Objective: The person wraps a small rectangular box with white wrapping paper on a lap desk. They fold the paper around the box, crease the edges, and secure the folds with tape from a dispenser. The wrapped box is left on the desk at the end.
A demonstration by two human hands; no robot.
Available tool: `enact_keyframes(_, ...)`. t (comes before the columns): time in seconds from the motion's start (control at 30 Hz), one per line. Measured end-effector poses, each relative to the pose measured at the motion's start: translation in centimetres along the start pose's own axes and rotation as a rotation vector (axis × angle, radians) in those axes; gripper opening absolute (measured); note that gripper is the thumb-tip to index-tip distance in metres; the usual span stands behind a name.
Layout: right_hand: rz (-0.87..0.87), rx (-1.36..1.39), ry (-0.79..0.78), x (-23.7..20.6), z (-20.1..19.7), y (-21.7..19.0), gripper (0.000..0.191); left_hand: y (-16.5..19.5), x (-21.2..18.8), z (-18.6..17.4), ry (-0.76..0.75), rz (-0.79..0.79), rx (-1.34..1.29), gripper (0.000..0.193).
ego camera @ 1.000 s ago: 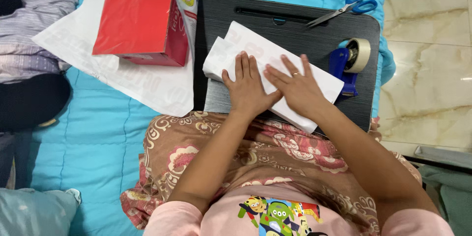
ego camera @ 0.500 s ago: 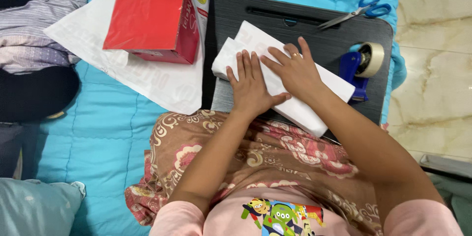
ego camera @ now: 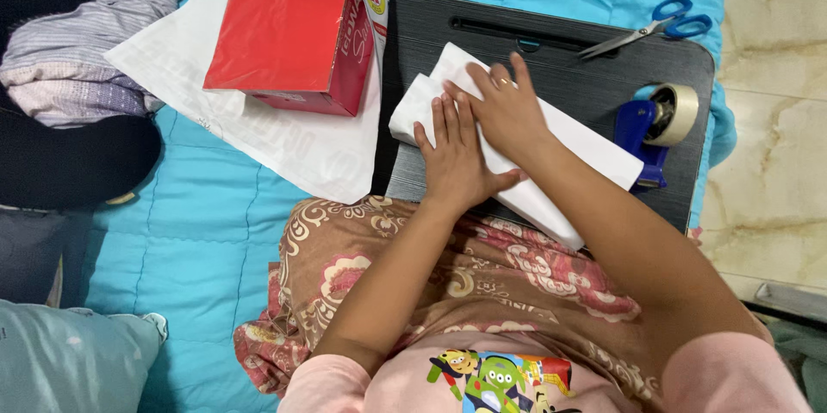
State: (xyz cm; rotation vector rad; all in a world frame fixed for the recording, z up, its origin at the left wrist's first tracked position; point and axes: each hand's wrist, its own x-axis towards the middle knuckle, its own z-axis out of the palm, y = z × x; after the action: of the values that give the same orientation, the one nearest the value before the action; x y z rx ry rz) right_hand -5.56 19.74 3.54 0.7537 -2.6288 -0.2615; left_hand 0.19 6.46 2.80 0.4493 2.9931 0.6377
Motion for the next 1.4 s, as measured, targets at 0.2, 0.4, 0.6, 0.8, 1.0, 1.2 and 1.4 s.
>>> enact_keyframes(0.2,0.095,0.212,-0.13,-8.8,-4.8,1.2,0.065,0.6,0.4,-0.9,-0.047,-0.006,0.02,0.153)
enact_keyframes(0.4,0.16,-0.011,-0.266,-16.1,-9.0,2.1,0.066,1.2,0.5,-1.9,-0.14,-0.067,0.06,0.154)
enact_keyframes(0.6,0.313,0.004,-0.224,-19.7,-10.8,2.0,0.048,1.7,0.5,-2.7,-0.208,-0.079,0.148,0.146)
enact_keyframes(0.8,0.516,0.486,-0.07,-17.1,-9.2,-3.2,0.064,2.6,-1.5,-2.0,-0.196,-0.19,0.128,0.126)
enact_keyframes(1.0,0.554,0.414,-0.147,-13.7,-5.1,-5.5,0.077,1.1,0.3,1.2,-0.091,-0.047,0.249,0.116)
enact_keyframes(1.2,0.512,0.502,-0.106,-15.0,-4.2,-4.2,0.068,0.4,6.1,1.9,0.058,0.382,0.155,0.092)
enact_keyframes(1.4,0.611,0.46,-0.088,-15.5,-3.5,-2.4,0.075,1.9,5.0,1.1,0.111,0.273,0.004,0.08)
